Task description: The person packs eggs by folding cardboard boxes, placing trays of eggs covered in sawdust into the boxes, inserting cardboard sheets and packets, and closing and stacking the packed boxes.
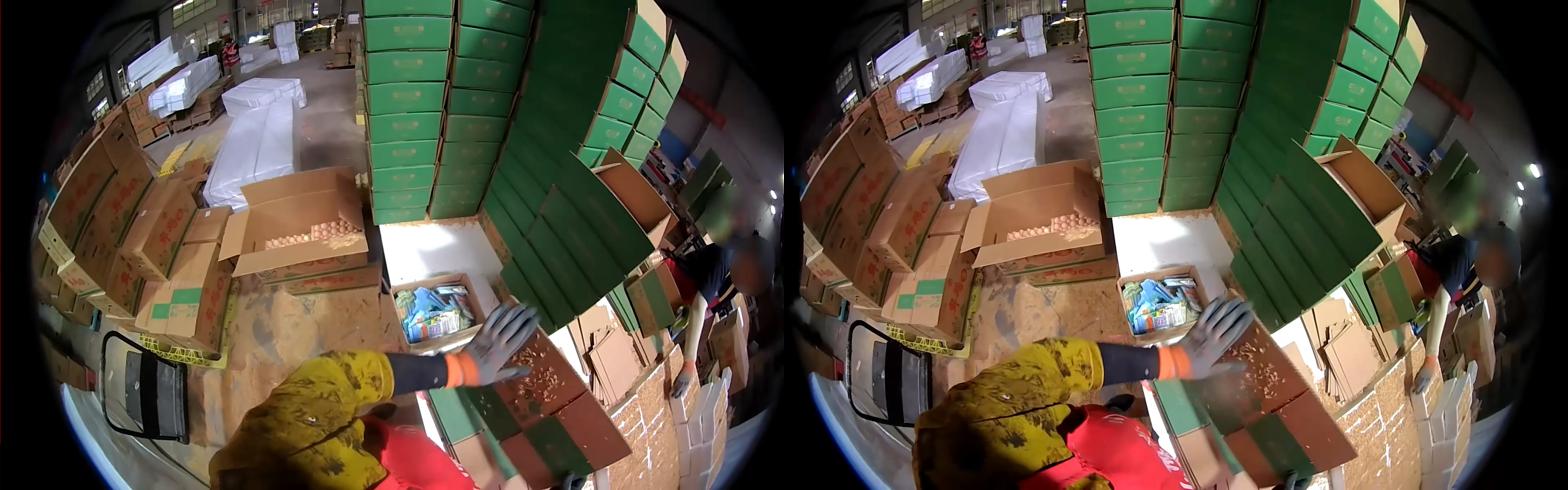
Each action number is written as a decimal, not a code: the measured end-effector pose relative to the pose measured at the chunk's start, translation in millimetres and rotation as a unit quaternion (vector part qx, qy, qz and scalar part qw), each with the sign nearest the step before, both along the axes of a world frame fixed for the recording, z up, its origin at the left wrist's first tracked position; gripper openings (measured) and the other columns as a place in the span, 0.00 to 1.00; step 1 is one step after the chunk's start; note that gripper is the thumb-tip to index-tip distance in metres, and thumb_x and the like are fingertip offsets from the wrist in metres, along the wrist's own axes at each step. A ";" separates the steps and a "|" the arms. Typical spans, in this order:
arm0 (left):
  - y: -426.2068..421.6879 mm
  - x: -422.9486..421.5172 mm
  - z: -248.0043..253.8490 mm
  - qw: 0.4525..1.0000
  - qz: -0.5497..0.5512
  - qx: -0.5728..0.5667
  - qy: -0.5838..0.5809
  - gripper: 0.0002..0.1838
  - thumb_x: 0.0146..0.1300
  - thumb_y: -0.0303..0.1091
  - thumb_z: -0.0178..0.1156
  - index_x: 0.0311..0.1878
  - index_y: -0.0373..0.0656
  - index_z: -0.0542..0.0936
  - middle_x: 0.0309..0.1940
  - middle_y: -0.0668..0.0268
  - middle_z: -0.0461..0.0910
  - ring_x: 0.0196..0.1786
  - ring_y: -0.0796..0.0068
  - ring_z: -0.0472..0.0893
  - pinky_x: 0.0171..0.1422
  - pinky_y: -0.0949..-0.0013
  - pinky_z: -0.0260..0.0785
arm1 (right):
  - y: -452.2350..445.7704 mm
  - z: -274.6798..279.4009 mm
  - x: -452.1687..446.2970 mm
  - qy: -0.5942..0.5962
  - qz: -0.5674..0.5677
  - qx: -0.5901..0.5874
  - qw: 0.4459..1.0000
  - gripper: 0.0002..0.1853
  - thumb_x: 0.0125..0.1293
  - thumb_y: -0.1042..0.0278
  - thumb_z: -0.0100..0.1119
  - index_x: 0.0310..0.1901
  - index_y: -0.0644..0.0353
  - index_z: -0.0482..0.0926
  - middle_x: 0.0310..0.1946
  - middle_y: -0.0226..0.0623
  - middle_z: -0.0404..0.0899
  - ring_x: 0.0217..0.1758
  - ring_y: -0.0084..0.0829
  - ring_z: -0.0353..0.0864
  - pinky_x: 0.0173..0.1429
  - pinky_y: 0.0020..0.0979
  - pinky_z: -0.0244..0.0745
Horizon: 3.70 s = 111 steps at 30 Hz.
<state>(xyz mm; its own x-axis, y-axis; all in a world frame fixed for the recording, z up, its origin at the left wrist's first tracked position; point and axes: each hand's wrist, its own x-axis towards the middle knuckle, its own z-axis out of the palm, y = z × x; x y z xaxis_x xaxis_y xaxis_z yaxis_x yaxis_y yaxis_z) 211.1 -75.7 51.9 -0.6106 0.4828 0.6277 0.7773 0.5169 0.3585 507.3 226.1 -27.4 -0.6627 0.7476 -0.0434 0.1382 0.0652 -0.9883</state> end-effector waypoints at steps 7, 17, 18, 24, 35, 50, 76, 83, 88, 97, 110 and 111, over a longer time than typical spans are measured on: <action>24.6 -2.9 18.7 0.903 -0.243 -0.303 -0.184 0.22 0.61 0.50 0.56 0.52 0.45 0.81 0.41 0.60 0.83 0.49 0.59 0.79 0.58 0.53 0.65 | -41.0 71.7 3.2 0.018 -0.090 0.355 0.930 0.34 0.66 0.53 0.58 0.67 0.62 0.59 0.64 0.47 0.59 0.66 0.43 0.57 0.69 0.43 0.53; 37.5 -88.0 42.9 0.754 -0.340 -0.416 -0.378 0.32 0.57 0.62 0.62 0.50 0.41 0.83 0.42 0.62 0.85 0.40 0.68 0.81 0.45 0.63 0.71 | -148.2 120.1 -77.8 -0.180 0.173 0.625 0.740 0.41 0.54 0.43 0.61 0.67 0.58 0.65 0.69 0.51 0.58 0.74 0.59 0.49 0.75 0.59 0.38; 38.1 -84.3 46.2 0.771 -0.338 -0.395 -0.368 0.31 0.57 0.62 0.62 0.49 0.42 0.83 0.42 0.62 0.85 0.40 0.67 0.81 0.45 0.63 0.71 | -157.5 121.7 -70.1 -0.182 0.178 0.638 0.727 0.40 0.56 0.42 0.59 0.66 0.60 0.66 0.68 0.52 0.60 0.73 0.60 0.52 0.74 0.60 0.40; 14.3 -48.5 93.9 0.936 -0.201 -0.117 -0.266 0.18 0.54 0.47 0.63 0.32 0.40 0.75 0.26 0.59 0.79 0.32 0.59 0.79 0.36 0.59 0.69 | -149.0 156.4 -37.8 0.037 0.070 0.582 0.809 0.14 0.48 0.64 0.75 0.35 0.49 0.79 0.65 0.46 0.66 0.68 0.63 0.59 0.68 0.65 0.54; 71.5 -13.3 -94.2 0.788 -0.406 -0.283 -0.367 0.19 0.64 0.48 0.53 0.48 0.44 0.76 0.34 0.61 0.80 0.38 0.61 0.79 0.43 0.59 0.72 | -118.2 84.5 -54.8 -0.047 0.386 -0.037 0.921 0.29 0.67 0.74 0.53 0.68 0.67 0.58 0.63 0.47 0.69 0.68 0.36 0.66 0.69 0.35 0.61; 57.8 -39.5 -50.7 0.993 0.071 0.002 -0.096 0.34 0.60 0.54 0.59 0.62 0.37 0.69 0.60 0.40 0.69 0.61 0.46 0.72 0.64 0.51 0.64 | -84.8 104.9 -121.9 -0.087 0.280 0.519 0.803 0.18 0.60 0.58 0.59 0.49 0.58 0.78 0.47 0.43 0.79 0.53 0.44 0.76 0.60 0.43 0.69; 150.0 -79.0 -100.1 0.903 -0.195 -0.191 -0.330 0.24 0.75 0.41 0.43 0.67 0.35 0.66 0.65 0.52 0.67 0.63 0.63 0.70 0.68 0.67 0.61 | 168.5 -43.5 200.0 0.149 -0.519 0.167 0.825 0.29 0.61 0.73 0.63 0.64 0.62 0.65 0.55 0.40 0.73 0.49 0.30 0.76 0.55 0.30 0.73; 138.6 -55.3 -161.6 0.976 -0.040 -0.173 -0.125 0.23 0.71 0.35 0.50 0.65 0.33 0.67 0.62 0.50 0.70 0.61 0.55 0.72 0.68 0.62 0.61 | 306.7 -94.2 452.6 0.110 -0.680 -0.095 0.719 0.29 0.56 0.56 0.69 0.53 0.67 0.71 0.45 0.40 0.76 0.42 0.34 0.74 0.46 0.39 0.72; 186.0 -70.5 -157.2 0.942 -0.084 -0.163 -0.280 0.25 0.71 0.32 0.50 0.67 0.30 0.62 0.65 0.46 0.65 0.66 0.52 0.67 0.71 0.61 0.57 | 364.4 -109.2 464.3 0.354 -0.635 -0.221 0.650 0.45 0.47 0.52 0.78 0.63 0.63 0.66 0.60 0.42 0.70 0.61 0.38 0.68 0.63 0.40 0.65; 203.1 -113.9 -186.5 0.919 -0.104 -0.186 -0.332 0.29 0.73 0.39 0.48 0.70 0.30 0.58 0.67 0.44 0.63 0.68 0.53 0.65 0.72 0.62 0.57 | 285.1 -21.4 410.0 0.259 -0.706 0.094 0.652 0.39 0.53 0.68 0.70 0.65 0.63 0.62 0.57 0.42 0.71 0.58 0.36 0.71 0.61 0.35 0.67; 263.1 -69.4 -175.9 0.936 -0.168 -0.128 -0.281 0.25 0.72 0.38 0.49 0.65 0.32 0.63 0.62 0.47 0.68 0.65 0.54 0.69 0.69 0.62 0.60 | 97.0 105.7 137.5 0.259 -0.203 -0.158 0.931 0.44 0.62 0.66 0.65 0.74 0.58 0.49 0.61 0.47 0.70 0.56 0.33 0.77 0.58 0.30 0.74; 264.4 -69.8 -175.1 0.936 -0.173 -0.122 -0.281 0.24 0.72 0.38 0.49 0.65 0.33 0.64 0.62 0.47 0.68 0.64 0.54 0.69 0.69 0.62 0.60 | 92.3 107.0 117.2 0.252 -0.179 -0.138 0.941 0.43 0.62 0.65 0.66 0.74 0.58 0.50 0.63 0.47 0.68 0.59 0.35 0.75 0.59 0.31 0.72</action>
